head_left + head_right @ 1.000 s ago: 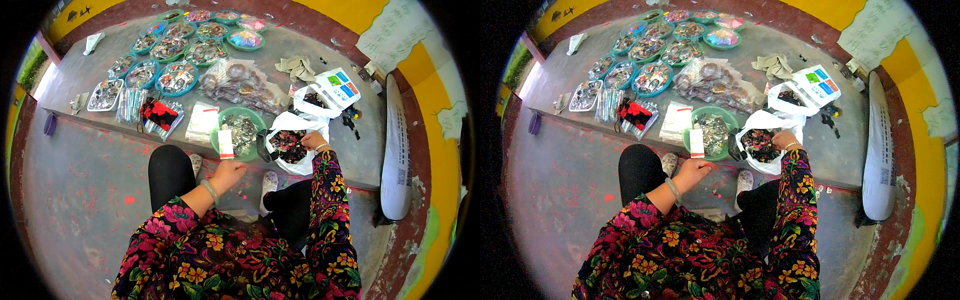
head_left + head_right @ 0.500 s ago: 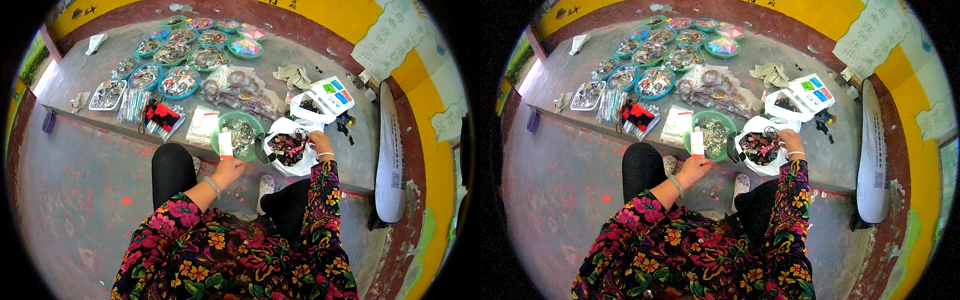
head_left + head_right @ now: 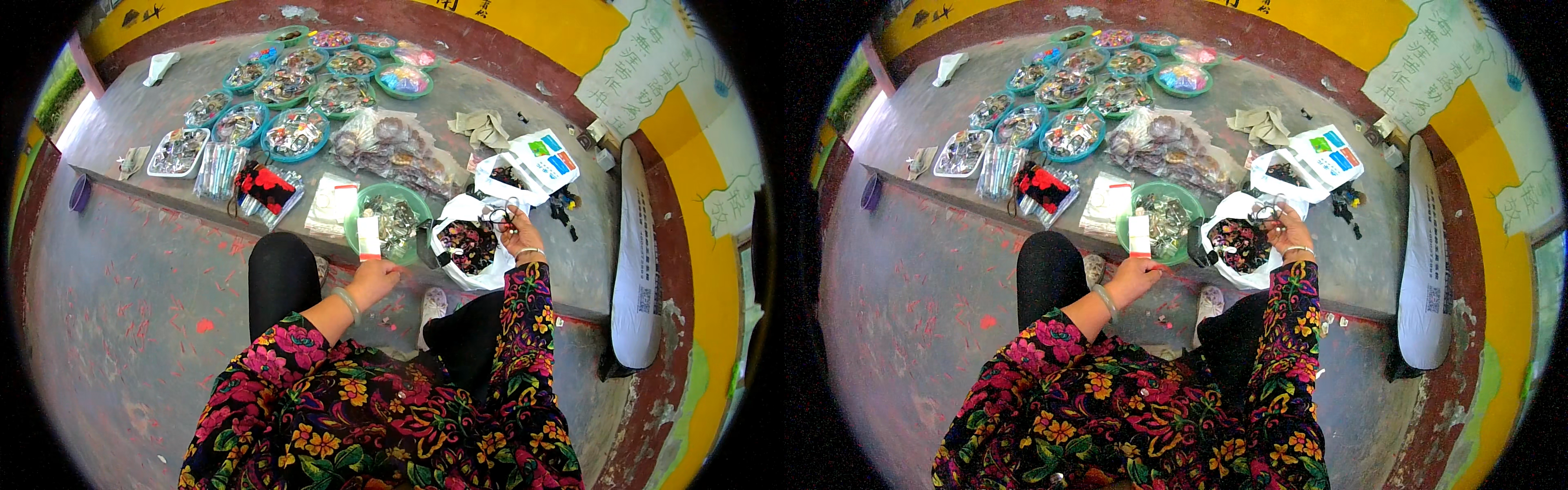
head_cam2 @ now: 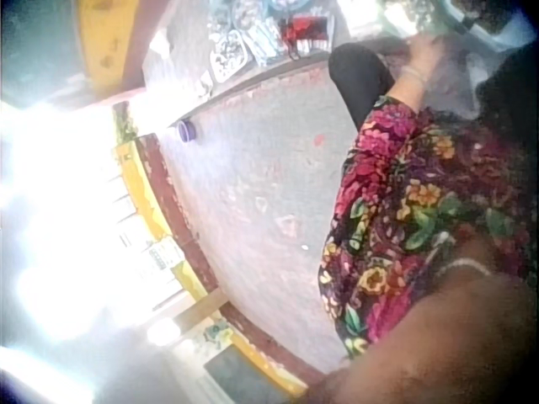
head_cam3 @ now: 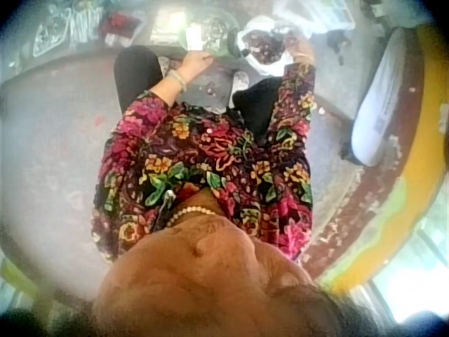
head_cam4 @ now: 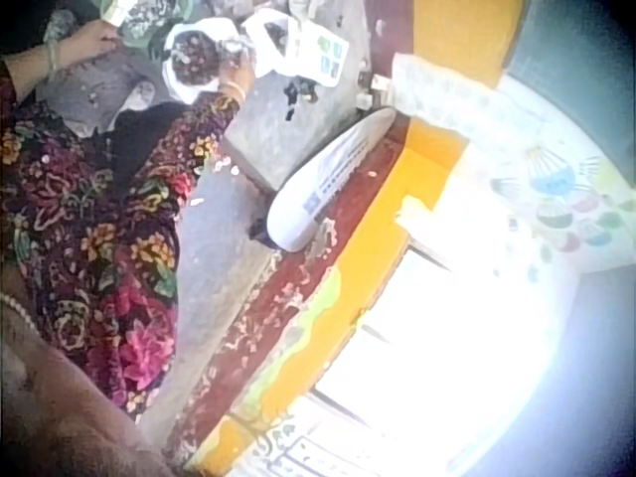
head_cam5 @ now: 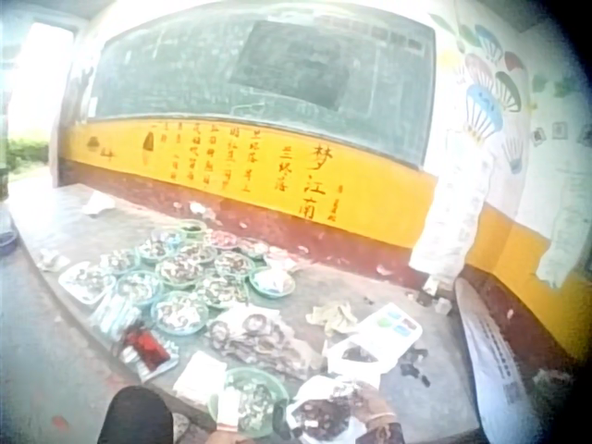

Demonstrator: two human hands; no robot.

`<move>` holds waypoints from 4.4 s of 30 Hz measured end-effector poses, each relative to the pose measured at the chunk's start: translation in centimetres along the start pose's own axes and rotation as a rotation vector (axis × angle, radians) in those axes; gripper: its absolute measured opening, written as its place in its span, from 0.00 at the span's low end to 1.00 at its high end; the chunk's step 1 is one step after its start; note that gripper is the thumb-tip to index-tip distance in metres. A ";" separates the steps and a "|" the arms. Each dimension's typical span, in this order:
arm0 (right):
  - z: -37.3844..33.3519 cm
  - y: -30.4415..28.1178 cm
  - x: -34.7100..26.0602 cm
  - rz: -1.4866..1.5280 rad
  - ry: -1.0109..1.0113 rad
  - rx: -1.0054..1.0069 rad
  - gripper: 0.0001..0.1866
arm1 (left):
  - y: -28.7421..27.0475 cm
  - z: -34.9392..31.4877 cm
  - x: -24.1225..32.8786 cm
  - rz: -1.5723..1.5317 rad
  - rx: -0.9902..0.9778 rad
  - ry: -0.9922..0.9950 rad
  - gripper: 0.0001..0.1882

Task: The person sits on the floor and assembles small keychains by hand. They pick up metal rings and small decorative charms, link them together, and place the finished items into a green plastic bowl. The workspace is cluttered with various components and pre-packaged items.

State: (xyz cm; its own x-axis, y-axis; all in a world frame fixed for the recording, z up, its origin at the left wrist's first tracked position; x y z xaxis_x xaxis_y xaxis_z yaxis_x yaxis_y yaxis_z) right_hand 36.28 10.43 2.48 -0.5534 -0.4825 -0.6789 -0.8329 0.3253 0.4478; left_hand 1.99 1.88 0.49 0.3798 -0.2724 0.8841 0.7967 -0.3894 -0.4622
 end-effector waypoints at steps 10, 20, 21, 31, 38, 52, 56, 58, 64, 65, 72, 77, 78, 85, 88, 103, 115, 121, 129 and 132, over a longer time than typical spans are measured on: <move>0.8 -0.3 0.2 0.086 0.003 -0.024 0.20 | 0.1 0.0 0.3 -0.025 0.017 0.025 0.11; 1.6 -0.9 0.1 0.124 -0.116 -0.027 0.15 | 0.0 0.1 0.5 0.009 0.011 0.031 0.12; 1.6 -1.2 0.1 0.158 -0.122 0.002 0.14 | -0.1 0.1 0.7 0.001 0.007 0.026 0.12; -0.9 1.1 -0.4 -1.437 -0.240 0.480 0.14 | 0.0 0.1 0.2 0.004 -0.005 0.003 0.12; -0.9 1.1 0.0 -1.007 -0.166 0.397 0.13 | 0.2 0.1 -0.5 0.019 0.028 0.005 0.12; -4.3 7.5 2.9 -0.061 0.029 -0.483 0.16 | 0.0 0.1 -0.1 -0.010 0.008 0.022 0.11; -3.2 7.7 3.4 -0.147 0.023 -0.379 0.15 | -0.1 0.2 0.0 -0.018 0.021 0.003 0.11; -2.9 8.1 3.9 -0.184 0.064 -0.322 0.11 | -0.2 0.1 -0.4 0.008 0.023 -0.003 0.11; -2.3 9.1 5.6 -0.172 0.047 -0.257 0.08 | -1.2 0.4 0.5 -0.264 -0.004 -0.191 0.11; -1.9 8.7 5.7 -0.212 0.050 -0.255 0.08 | -0.8 0.7 -0.2 -0.388 0.003 -0.221 0.11; -3.6 11.2 6.7 -0.447 0.016 -0.368 0.09 | -0.7 0.7 -1.7 -0.791 0.088 -0.343 0.12; -5.3 13.7 8.5 -0.828 -0.099 -0.339 0.10 | 0.1 1.0 -3.9 -0.628 0.105 -0.275 0.12; -5.5 13.8 8.8 -0.861 -0.115 -0.342 0.10 | -0.4 0.8 -2.4 -0.607 0.103 -0.279 0.12; -5.9 15.3 10.4 -1.081 -0.142 -0.420 0.09 | -1.0 0.7 -1.7 -0.179 0.201 -0.133 0.10; -4.9 15.0 11.2 -1.227 -0.363 -0.433 0.08 | -0.5 0.8 -2.4 -0.143 0.224 -0.087 0.11; -4.8 14.7 11.9 -1.383 -0.605 -0.209 0.10 | -0.4 0.8 -2.5 -0.091 0.147 -0.107 0.12; -6.4 15.6 11.7 -1.607 -0.913 -0.250 0.08 | 0.2 1.0 -2.9 0.103 0.143 -0.079 0.12; -6.9 16.2 11.9 -1.524 -0.783 -0.129 0.07 | 0.5 0.9 -2.6 0.065 0.159 0.018 0.11; -6.6 15.7 12.0 -1.596 -0.879 -0.213 0.07 | 0.3 1.1 -3.1 -0.247 0.080 -0.148 0.12; -6.3 15.5 11.8 -1.541 -0.810 -0.232 0.07 | 0.4 1.0 -3.0 -0.510 0.090 -0.255 0.12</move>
State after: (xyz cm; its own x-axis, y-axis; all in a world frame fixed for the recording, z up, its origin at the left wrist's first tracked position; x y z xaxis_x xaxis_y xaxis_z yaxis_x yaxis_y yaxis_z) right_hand 16.79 4.68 5.04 0.7519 0.3024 -0.5858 -0.5713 -0.1445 -0.8079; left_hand 1.65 3.36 -2.27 0.0295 0.1557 0.9874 0.9415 -0.3362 0.0249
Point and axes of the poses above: each hand's wrist, its own z-axis towards the middle knuckle, its own y-axis out of the palm, x = y × z, the point moved 2 cm from there along z, towards the middle knuckle, and after that the axes turned 12 degrees about y, right-handed, at the moved point
